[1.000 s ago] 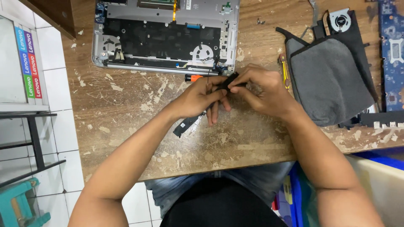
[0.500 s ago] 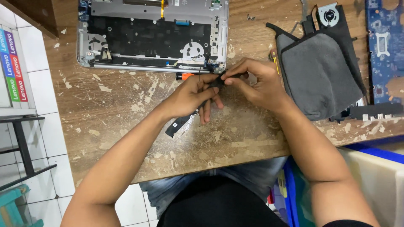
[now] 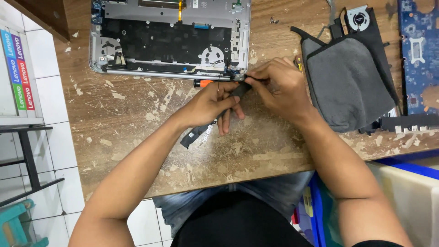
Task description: Removing screws and internal components from a laptop chassis using a screwdriver
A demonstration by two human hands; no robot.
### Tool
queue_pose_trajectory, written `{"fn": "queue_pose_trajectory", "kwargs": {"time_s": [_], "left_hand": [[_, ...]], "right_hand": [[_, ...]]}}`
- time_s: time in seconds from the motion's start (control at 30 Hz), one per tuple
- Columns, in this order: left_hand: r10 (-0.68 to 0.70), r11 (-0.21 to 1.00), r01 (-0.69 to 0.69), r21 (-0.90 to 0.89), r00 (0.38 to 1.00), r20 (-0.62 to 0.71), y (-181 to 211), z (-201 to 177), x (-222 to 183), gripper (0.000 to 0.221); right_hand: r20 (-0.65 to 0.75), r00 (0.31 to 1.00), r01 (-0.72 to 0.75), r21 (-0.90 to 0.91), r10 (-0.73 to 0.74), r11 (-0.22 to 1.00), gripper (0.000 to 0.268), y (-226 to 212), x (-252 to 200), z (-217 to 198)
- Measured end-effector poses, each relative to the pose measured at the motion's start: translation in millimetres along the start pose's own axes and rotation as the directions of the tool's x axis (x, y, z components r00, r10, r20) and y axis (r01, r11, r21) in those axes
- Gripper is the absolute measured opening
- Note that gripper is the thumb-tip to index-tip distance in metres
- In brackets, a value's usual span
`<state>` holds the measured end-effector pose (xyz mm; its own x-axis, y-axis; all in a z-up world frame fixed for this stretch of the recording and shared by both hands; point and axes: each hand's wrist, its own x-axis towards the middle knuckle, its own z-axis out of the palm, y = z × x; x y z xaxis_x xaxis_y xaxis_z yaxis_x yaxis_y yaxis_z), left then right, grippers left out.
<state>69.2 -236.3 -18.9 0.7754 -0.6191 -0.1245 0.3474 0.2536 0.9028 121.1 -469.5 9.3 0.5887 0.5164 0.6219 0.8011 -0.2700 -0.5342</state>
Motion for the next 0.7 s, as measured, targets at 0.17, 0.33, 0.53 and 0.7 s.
{"fn": "queue_pose_trajectory", "kwargs": {"time_s": [0.17, 0.33, 0.53, 0.7], "left_hand": [[0.002, 1.0, -0.002, 0.004, 1.0, 0.006, 4.2, 3.4, -1.2, 0.039], [-0.002, 1.0, 0.002, -0.014, 1.0, -0.01, 1.4, 2.3, 0.5, 0.038], [-0.001, 1.0, 0.001, 0.002, 1.0, -0.006, 4.1, 4.3, -0.4, 0.039], [-0.008, 1.0, 0.007, 0.025, 1.0, 0.015, 9.8, 6.0, -1.8, 0.041]], "right_hand": [[0.021, 0.999, -0.045, 0.174, 0.042, 0.984, 0.017, -6.3, -1.8, 2.0], [0.047, 0.999, -0.018, -0.034, 0.02, 0.999, 0.016, 0.6, -1.8, -3.1], [0.037, 0.993, -0.114, 0.112, 0.11, 0.987, 0.018, -6.3, -5.7, -7.3], [0.004, 1.0, -0.015, -0.123, 0.016, 0.992, 0.017, 15.0, -10.7, -11.7]]}}
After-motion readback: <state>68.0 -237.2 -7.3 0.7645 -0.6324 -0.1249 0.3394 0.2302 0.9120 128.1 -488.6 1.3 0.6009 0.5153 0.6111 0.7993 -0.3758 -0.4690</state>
